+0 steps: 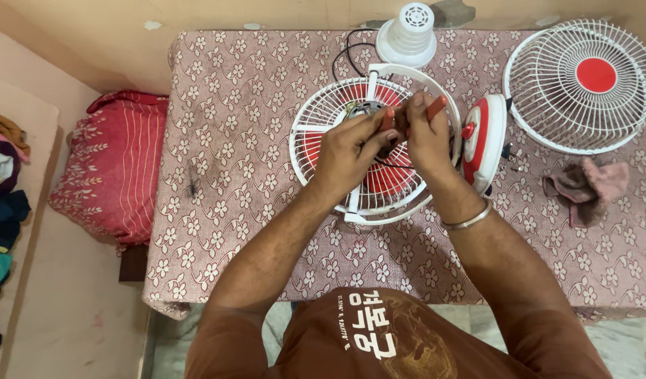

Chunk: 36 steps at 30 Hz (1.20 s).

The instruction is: The person disassembles a small electric fan on a table, removes the front grille and motor housing, and uses pliers to adjust internal components. They repeatedly reposition and reattach the fan parts while manipulating wires and the motor assembly.

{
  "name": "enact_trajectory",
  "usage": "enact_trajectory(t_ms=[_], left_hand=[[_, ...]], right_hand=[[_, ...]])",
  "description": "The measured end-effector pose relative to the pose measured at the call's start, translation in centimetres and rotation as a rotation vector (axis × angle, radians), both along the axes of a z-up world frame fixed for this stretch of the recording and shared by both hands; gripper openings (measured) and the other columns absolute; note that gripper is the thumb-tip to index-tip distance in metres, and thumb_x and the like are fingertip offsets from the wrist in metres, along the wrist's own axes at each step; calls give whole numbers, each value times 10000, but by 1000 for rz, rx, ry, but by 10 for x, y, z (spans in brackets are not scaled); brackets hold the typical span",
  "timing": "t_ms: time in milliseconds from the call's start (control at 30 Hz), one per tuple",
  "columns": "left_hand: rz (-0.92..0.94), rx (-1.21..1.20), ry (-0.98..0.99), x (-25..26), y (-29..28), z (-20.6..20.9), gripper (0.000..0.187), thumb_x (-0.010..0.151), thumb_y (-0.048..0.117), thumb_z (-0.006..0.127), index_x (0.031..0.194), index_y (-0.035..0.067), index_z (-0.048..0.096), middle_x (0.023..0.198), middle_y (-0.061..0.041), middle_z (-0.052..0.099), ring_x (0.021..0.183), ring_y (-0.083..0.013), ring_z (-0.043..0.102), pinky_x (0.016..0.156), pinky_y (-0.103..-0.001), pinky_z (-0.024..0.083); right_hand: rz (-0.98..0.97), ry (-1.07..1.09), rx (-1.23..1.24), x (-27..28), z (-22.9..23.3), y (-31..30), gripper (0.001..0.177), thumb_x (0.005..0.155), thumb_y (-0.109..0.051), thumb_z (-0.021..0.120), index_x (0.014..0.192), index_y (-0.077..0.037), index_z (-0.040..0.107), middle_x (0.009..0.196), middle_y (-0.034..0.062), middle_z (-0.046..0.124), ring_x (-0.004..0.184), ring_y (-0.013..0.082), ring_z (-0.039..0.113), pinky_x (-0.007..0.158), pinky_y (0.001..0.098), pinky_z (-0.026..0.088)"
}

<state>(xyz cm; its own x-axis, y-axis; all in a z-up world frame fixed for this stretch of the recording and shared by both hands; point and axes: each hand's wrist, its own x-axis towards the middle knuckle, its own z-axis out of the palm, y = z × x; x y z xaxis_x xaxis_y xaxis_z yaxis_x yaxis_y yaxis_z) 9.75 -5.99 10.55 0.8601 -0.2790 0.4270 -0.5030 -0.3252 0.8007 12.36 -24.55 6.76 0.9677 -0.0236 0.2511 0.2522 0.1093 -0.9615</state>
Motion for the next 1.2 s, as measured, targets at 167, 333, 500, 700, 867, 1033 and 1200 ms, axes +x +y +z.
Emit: enact_trajectory(t_ms=[167,333,500,700,867,1033,1200], left_hand=[[-1,26,30,3,-4,-5,392,1012,247,693,1379,119,644,1079,-77,740,858,-135,735,745,-270,661],[1,22,39,3,2,-5,376,1009,226,690,1367,113,659,1029,-71,757,845,-124,745,749,-276,658],[-78,-77,-13,4,0,-13,319,1018,134,677,1336,102,677,1113,-93,756,911,-136,754,795,-267,673],[-25,-25,203,5,-1,-9,101,987,98,719,1072,76,769,915,-67,773,772,-120,770,674,-257,673],[-106,-188,285,-2,5,7,273,959,73,715,1233,79,715,1008,-75,773,873,-138,764,759,-283,662],[-79,-216,180,-3,4,1,515,894,82,803,1376,97,622,1197,-84,748,1068,-160,753,939,-303,650],[-39,-158,66,0,5,-4,686,881,146,877,1479,108,543,1346,-113,675,1206,-211,720,1044,-336,644]], right_hand=[[10,-14,-43,-5,-2,-3,464,1139,-486,449,933,-73,505,823,1,523,728,81,497,622,234,423],[30,-292,28,-13,29,7,440,1113,-380,701,1306,-110,412,1092,62,558,953,130,583,853,261,525],[-212,-503,-419,-42,89,28,999,780,-185,946,1485,-84,246,1265,93,470,1065,169,533,861,325,544],[-437,-307,-723,-42,89,39,874,919,-154,955,1534,-84,339,1243,68,440,962,144,468,784,296,483],[-459,-422,-768,-37,76,35,677,908,-51,869,1393,-62,397,1203,90,385,989,147,464,820,294,477],[-302,-449,-760,-27,72,22,595,876,-20,781,1332,-48,400,1208,98,360,1000,165,456,749,280,478],[-53,-508,-800,-16,77,4,592,815,31,750,1297,-62,419,1178,83,361,857,143,421,692,289,420]])
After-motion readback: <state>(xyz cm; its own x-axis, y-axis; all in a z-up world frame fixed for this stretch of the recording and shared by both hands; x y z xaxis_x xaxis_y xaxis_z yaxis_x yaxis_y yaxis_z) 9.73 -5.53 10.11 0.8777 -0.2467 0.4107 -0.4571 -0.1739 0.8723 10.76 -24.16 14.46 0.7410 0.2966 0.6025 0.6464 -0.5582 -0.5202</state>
